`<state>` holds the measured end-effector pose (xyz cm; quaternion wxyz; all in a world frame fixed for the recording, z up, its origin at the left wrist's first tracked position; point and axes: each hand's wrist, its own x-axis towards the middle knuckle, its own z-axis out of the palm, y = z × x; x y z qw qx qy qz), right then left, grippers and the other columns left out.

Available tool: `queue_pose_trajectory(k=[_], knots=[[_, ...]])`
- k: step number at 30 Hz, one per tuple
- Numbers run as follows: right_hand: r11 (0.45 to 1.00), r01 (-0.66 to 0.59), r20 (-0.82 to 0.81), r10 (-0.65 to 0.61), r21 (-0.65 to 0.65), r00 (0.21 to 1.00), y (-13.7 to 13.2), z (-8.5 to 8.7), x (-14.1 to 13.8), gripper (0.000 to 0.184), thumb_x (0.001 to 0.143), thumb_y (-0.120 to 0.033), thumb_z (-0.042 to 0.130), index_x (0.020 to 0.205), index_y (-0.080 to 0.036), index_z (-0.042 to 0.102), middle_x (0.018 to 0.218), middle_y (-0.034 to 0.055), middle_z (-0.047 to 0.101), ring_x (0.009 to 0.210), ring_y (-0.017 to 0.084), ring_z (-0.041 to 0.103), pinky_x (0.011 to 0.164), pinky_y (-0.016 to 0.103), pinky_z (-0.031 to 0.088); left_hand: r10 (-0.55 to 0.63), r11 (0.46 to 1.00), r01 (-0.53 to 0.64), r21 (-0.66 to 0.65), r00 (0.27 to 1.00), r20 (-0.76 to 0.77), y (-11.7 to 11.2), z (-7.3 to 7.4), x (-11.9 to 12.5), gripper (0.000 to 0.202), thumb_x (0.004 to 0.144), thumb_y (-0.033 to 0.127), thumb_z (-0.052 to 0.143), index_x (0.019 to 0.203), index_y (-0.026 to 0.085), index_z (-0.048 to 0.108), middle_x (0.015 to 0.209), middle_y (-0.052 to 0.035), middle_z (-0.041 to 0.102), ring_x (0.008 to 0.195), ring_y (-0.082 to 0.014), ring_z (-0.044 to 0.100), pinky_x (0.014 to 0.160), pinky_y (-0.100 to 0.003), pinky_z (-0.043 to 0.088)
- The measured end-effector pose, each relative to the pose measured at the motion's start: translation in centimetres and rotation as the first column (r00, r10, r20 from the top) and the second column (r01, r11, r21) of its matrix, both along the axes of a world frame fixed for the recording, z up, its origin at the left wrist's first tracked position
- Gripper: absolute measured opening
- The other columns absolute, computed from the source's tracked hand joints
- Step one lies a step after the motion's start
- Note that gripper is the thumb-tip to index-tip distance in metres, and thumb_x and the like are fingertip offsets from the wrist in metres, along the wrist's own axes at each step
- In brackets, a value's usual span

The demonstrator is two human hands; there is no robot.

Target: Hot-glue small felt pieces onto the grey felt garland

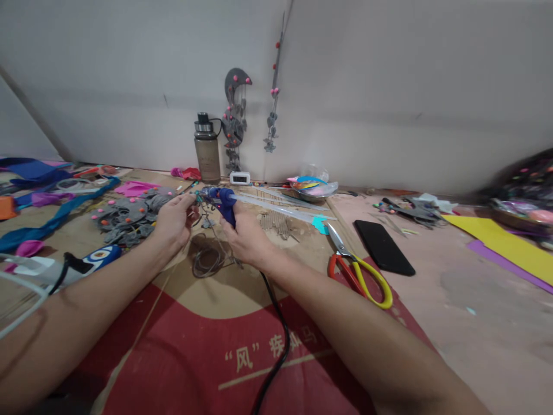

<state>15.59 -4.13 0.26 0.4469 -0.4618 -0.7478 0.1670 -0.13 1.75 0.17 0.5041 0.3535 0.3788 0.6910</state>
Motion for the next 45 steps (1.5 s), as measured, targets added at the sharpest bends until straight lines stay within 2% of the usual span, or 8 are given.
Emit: queue_pose_trajectory(k=[12, 21, 26, 29, 34, 39, 42, 45], knots=[[0.999, 0.004, -0.037, -0.005, -0.045, 0.999, 0.0, 0.0, 0.1, 0.021, 0.082, -0.028, 0.048, 0.100, -0.019, 0.052, 0.084, 0.0048, 0.061, 0.070, 0.017, 0.053, 0.069, 0.033, 0.045, -0.041, 0.999, 0.041, -0.013, 0.999, 0.022, 0.0, -0.1, -0.1, 0.019, 0.055, 0.020, 0.072, 0.062, 0.015, 0.055, 0.052, 0.0057, 0.048, 0.043, -0.0045, 0.043, 0.037, -0.014, 0.030], [0.966, -0.077, -0.358, -0.018, -0.248, 0.934, 1.1, 0.3, 1.5, 0.018, 0.074, -0.026, 0.046, 0.087, -0.018, 0.055, 0.073, 0.0020, 0.063, 0.057, 0.013, 0.054, 0.055, 0.027, 0.044, -0.011, 0.999, 0.013, -0.038, 0.999, 0.036, 0.6, -0.3, -0.7, 0.018, 0.057, 0.020, 0.070, 0.061, 0.015, 0.053, 0.053, 0.0050, 0.048, 0.044, -0.0041, 0.044, 0.037, -0.015, 0.028], [0.863, 0.339, -0.039, -0.379, -0.374, 0.924, 3.8, -0.6, 4.1, 0.019, 0.074, -0.035, 0.044, 0.064, -0.020, 0.051, 0.060, 0.0037, 0.056, 0.056, 0.018, 0.052, 0.053, 0.029, 0.038, -0.019, 1.000, 0.019, -0.007, 1.000, 0.012, 0.3, 0.0, -0.6, 0.018, 0.060, 0.020, 0.070, 0.062, 0.015, 0.053, 0.050, 0.0061, 0.046, 0.040, -0.0030, 0.039, 0.035, -0.015, 0.022], [0.797, 0.454, 0.229, -0.392, -0.398, 0.891, 4.7, -1.3, 5.5, 0.024, 0.075, -0.041, 0.048, 0.063, -0.020, 0.053, 0.061, 0.0079, 0.058, 0.063, 0.023, 0.057, 0.058, 0.032, 0.040, -0.024, 1.000, 0.024, 0.006, 1.000, -0.006, -0.2, 0.2, -0.3, 0.017, 0.061, 0.018, 0.070, 0.064, 0.015, 0.054, 0.052, 0.0061, 0.046, 0.041, -0.0028, 0.038, 0.036, -0.015, 0.021], [0.835, 0.512, 0.470, -0.376, -0.202, 0.799, 4.1, -1.2, 6.5, 0.031, 0.076, -0.047, 0.054, 0.064, -0.018, 0.054, 0.069, 0.0139, 0.060, 0.075, 0.028, 0.061, 0.067, 0.037, 0.042, -0.036, 0.998, 0.038, 0.044, 0.999, -0.037, -0.5, 0.4, 0.2, 0.014, 0.062, 0.017, 0.068, 0.064, 0.014, 0.055, 0.051, 0.0059, 0.045, 0.043, -0.0038, 0.038, 0.038, -0.016, 0.023], [0.919, 0.369, 0.186, -0.390, 0.139, 0.902, 2.9, -0.3, 4.2, 0.012, 0.078, -0.027, 0.053, 0.084, -0.018, 0.051, 0.092, 0.0125, 0.058, 0.090, 0.024, 0.056, 0.081, 0.039, 0.043, 0.000, 0.995, 0.017, 0.103, 0.987, -0.162, -0.6, 0.1, 0.4, 0.013, 0.064, 0.023, 0.068, 0.067, 0.016, 0.058, 0.052, 0.0052, 0.046, 0.044, -0.0056, 0.039, 0.040, -0.018, 0.024], [0.980, 0.164, -0.114, -0.151, 0.115, 0.982, 2.4, 0.0, 1.1, 0.019, 0.078, -0.023, 0.051, 0.095, -0.019, 0.044, 0.099, 0.0093, 0.056, 0.096, 0.019, 0.055, 0.087, 0.037, 0.043, 0.120, 0.977, -0.041, 0.210, 0.917, -0.381, -1.1, 0.3, 0.4, 0.008, 0.065, 0.023, 0.068, 0.068, 0.016, 0.064, 0.054, 0.0035, 0.051, 0.049, -0.0071, 0.041, 0.047, -0.018, 0.029], [0.998, -0.042, -0.423, 0.022, -0.037, 0.906, 2.3, 0.0, -2.0, 0.034, 0.073, -0.020, 0.054, 0.101, -0.023, 0.034, 0.111, 0.0080, 0.054, 0.102, 0.015, 0.056, 0.089, 0.034, 0.045, 0.213, 0.956, -0.064, 0.286, 0.822, -0.528, -1.9, 1.0, 0.3, 0.005, 0.062, 0.018, 0.070, 0.067, 0.016, 0.068, 0.056, 0.0027, 0.055, 0.052, -0.0085, 0.041, 0.050, -0.019, 0.029]])
